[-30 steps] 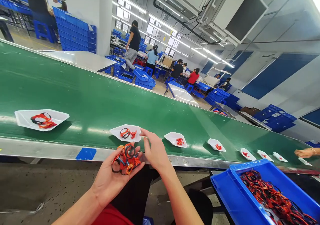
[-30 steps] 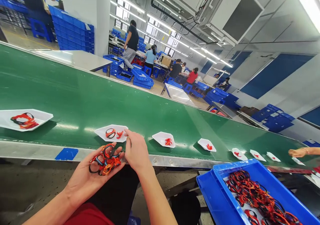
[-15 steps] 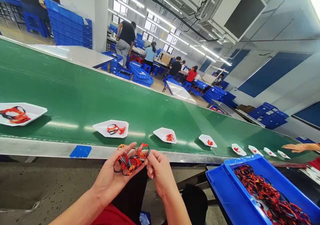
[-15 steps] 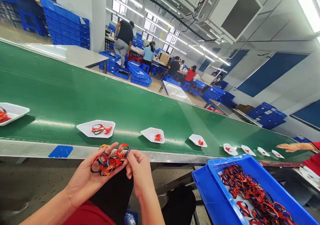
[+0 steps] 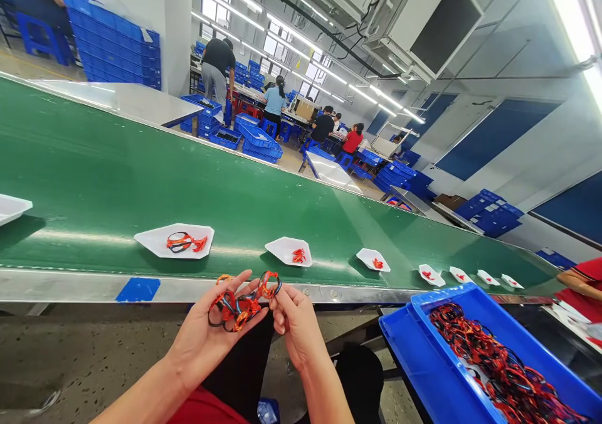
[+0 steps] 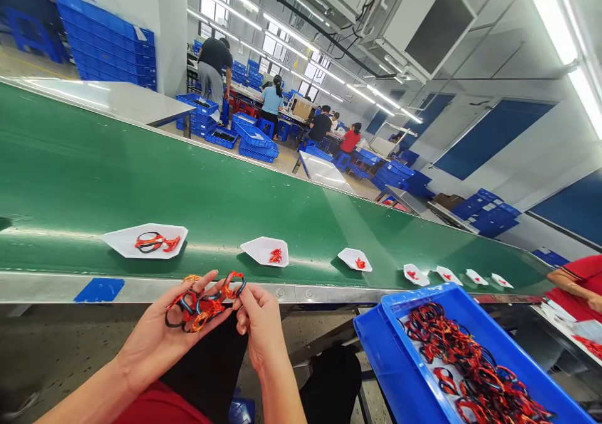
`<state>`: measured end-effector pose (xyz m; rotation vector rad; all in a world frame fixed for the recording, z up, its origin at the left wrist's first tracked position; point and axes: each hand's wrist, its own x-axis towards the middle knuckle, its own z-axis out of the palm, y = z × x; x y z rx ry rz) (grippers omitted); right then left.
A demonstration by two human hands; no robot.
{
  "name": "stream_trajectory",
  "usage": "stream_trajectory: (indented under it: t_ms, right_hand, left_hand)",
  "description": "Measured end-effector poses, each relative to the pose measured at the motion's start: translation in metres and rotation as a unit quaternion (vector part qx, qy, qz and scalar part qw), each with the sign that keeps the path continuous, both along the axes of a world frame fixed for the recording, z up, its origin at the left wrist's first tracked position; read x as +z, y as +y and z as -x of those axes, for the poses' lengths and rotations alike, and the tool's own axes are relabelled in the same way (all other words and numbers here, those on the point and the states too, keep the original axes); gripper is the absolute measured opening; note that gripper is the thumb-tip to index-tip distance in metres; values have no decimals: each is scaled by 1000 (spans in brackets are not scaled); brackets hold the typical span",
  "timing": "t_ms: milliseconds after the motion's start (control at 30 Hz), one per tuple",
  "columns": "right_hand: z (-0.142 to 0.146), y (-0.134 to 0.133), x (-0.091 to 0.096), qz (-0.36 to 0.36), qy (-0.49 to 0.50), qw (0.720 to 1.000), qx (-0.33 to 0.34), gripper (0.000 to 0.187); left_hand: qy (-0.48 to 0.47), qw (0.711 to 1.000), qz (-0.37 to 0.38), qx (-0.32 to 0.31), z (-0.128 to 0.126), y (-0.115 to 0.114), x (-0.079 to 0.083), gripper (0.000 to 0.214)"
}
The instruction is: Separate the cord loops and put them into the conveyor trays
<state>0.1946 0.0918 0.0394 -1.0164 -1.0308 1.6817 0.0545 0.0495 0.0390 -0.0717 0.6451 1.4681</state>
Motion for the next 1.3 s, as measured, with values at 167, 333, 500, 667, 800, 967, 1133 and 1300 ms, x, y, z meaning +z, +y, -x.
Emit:
stream_trajectory:
  t_ms: [167, 333, 500, 667, 800, 967, 1133, 1300]
  right_hand:
    - [-3, 26, -4, -139, -158, 974, -85, 27]
    - [-3, 51, 2, -287, -376, 870, -139, 29]
    - [-1, 15, 15, -284, -381, 877, -64, 26]
    - [11, -31, 19, -328, -408, 852, 31, 19]
    - [17, -42, 14, -335, -451, 827, 31, 17]
    - [12, -42, 13, -267, -390, 881, 30, 17]
    - [7, -44, 15, -254, -364, 896, -3, 18]
    - [9, -45, 18, -266, -342, 901, -7, 18]
  left_hand:
    - [-7, 1000, -3, -10, 2, 1, -1, 35]
    - [-25, 1000, -8, -10, 6, 3, -2, 38]
    - [-35, 999, -13, -17, 6, 4, -5, 31]
    - [-17, 999, -14, -40, 0, 7, -5, 28]
    - [-24, 998, -14, -61, -2, 7, -3, 37]
    - [-26, 998, -5, -59, -2, 5, 1, 38]
    - [-55, 996, 0, -66, 0, 5, 1, 39]
    - [-63, 996, 26, -58, 4, 7, 2, 39]
